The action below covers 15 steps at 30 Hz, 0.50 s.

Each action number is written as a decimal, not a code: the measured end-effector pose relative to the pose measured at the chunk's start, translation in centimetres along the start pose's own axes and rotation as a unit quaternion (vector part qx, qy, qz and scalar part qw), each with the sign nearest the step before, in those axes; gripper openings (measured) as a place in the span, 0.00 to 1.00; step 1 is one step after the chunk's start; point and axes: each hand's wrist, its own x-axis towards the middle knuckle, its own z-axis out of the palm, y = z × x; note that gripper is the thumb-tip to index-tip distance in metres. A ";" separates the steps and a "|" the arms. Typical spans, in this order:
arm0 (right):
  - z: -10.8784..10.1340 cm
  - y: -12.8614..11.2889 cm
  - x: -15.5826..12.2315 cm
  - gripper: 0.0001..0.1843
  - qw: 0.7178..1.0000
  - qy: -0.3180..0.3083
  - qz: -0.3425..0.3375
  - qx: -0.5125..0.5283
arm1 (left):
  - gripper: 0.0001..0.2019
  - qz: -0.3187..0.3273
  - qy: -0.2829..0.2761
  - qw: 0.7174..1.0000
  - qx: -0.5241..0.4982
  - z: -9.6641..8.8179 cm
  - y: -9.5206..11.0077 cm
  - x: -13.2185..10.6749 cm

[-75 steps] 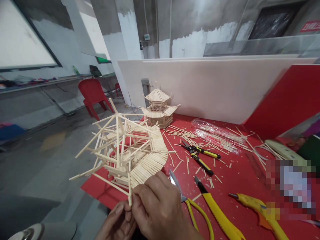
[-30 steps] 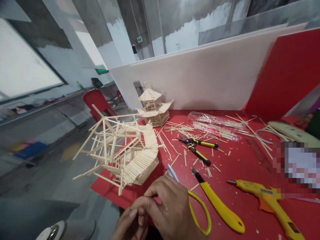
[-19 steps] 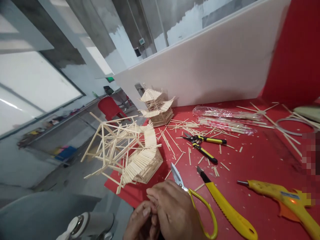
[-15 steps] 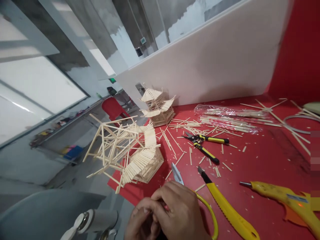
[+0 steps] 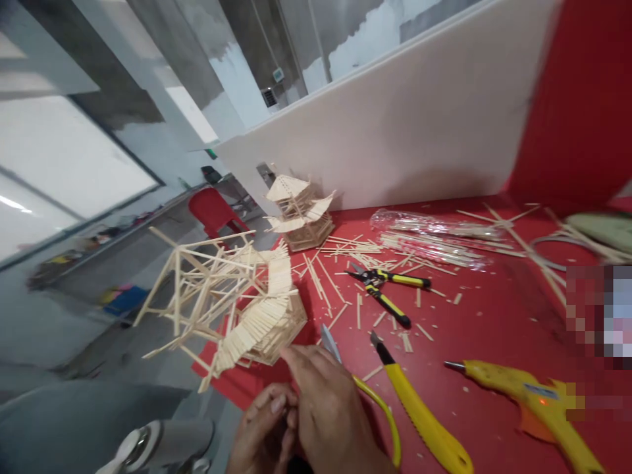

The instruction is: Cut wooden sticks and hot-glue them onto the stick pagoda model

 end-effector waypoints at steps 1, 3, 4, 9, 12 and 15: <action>0.0 -0.2 0.1 0.15 1.000 0.005 0.023 -0.003 | 0.15 -0.003 0.016 1.000 -0.003 0.0 0.0 0.1; 0.0 -0.5 0.2 0.15 0.998 0.004 0.065 -0.008 | 0.16 -0.005 0.020 1.000 0.014 0.1 -0.2 0.5; 0.0 -0.6 0.2 0.18 0.997 0.001 0.075 -0.015 | 0.16 0.002 0.010 1.000 0.028 0.3 -0.4 0.8; -0.5 -0.6 -0.3 0.19 0.996 -0.001 0.040 -0.081 | 0.17 0.042 -0.044 0.996 0.064 2.0 -0.9 1.9; -0.6 -0.4 -0.8 0.11 0.993 0.006 0.041 -0.115 | 0.18 0.030 -0.073 0.996 0.040 3.0 -1.1 2.1; -0.5 -0.3 -1.4 0.14 0.990 0.011 0.016 -0.140 | 0.20 0.007 -0.082 0.997 0.006 3.0 -1.3 2.2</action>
